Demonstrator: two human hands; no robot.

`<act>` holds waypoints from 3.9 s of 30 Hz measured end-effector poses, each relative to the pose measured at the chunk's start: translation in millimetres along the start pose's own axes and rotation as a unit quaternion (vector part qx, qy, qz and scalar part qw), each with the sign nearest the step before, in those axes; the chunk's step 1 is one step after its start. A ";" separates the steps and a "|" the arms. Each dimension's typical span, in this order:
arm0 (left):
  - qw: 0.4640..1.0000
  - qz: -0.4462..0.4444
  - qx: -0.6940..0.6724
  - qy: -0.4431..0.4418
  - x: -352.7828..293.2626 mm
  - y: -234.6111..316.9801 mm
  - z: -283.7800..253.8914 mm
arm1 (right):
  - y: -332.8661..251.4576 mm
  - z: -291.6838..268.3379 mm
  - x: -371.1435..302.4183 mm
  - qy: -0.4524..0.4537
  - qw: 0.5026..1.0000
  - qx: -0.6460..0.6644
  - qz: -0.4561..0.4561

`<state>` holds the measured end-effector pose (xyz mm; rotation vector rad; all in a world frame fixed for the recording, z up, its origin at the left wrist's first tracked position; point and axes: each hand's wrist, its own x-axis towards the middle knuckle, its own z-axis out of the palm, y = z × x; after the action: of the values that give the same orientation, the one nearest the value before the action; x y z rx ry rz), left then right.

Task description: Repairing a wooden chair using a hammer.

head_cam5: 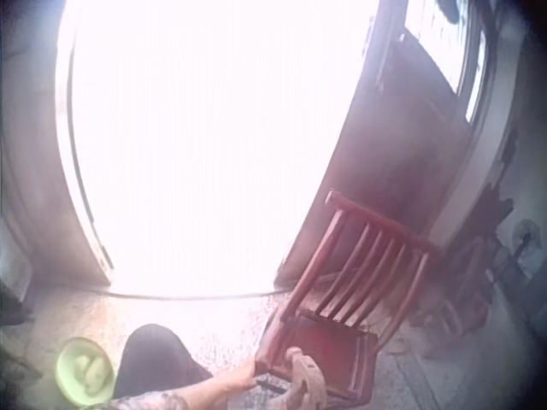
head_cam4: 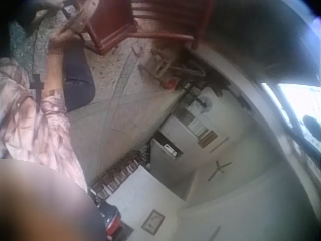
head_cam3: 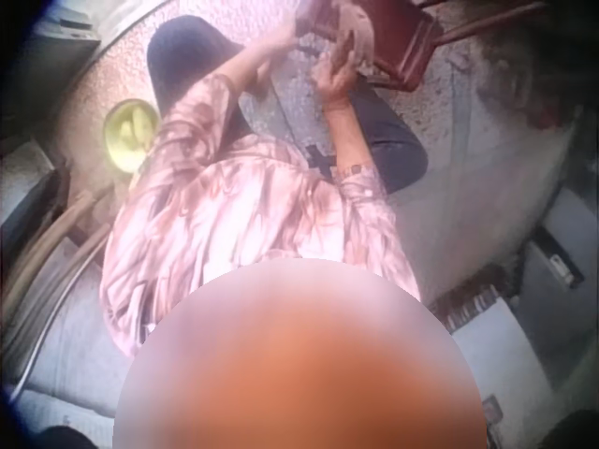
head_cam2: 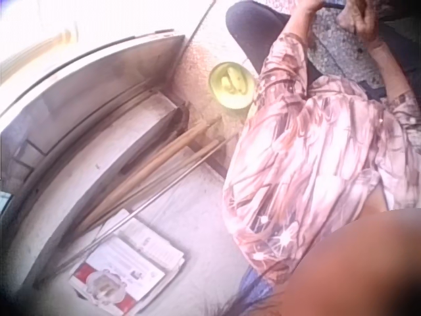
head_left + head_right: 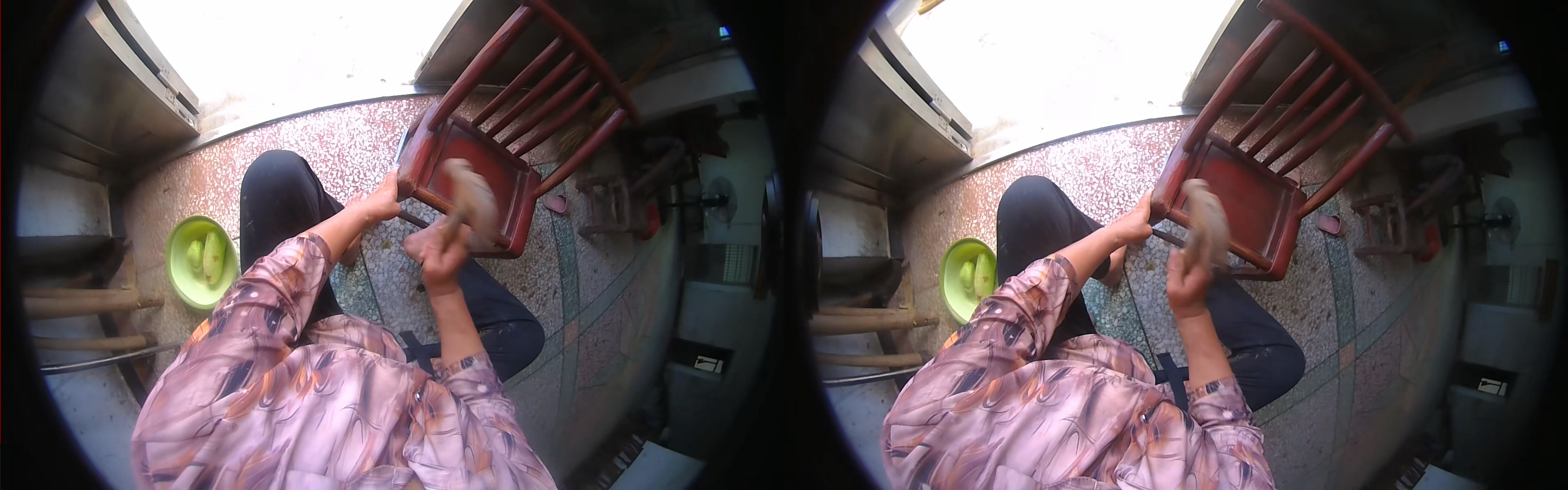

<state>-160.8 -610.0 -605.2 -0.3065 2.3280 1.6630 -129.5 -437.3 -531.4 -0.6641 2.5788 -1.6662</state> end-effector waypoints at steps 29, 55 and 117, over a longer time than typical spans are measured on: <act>0.999 0.032 -0.014 0.005 5.8 -16.8 1.3 | 15.5 3.9 5.4 -0.045 0.985 -0.157 0.055; 0.999 0.017 -0.036 -0.013 -10.7 11.5 -5.3 | 5.2 -5.4 12.1 -0.080 0.972 -0.206 0.079; 1.000 0.030 -0.003 -0.006 -3.5 1.6 0.0 | 36.6 5.0 5.9 -0.137 0.947 -0.274 0.097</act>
<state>-157.9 -609.4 -602.6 -0.2294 2.3445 1.6955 -146.4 -431.0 -564.2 -0.5701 2.7787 -0.7332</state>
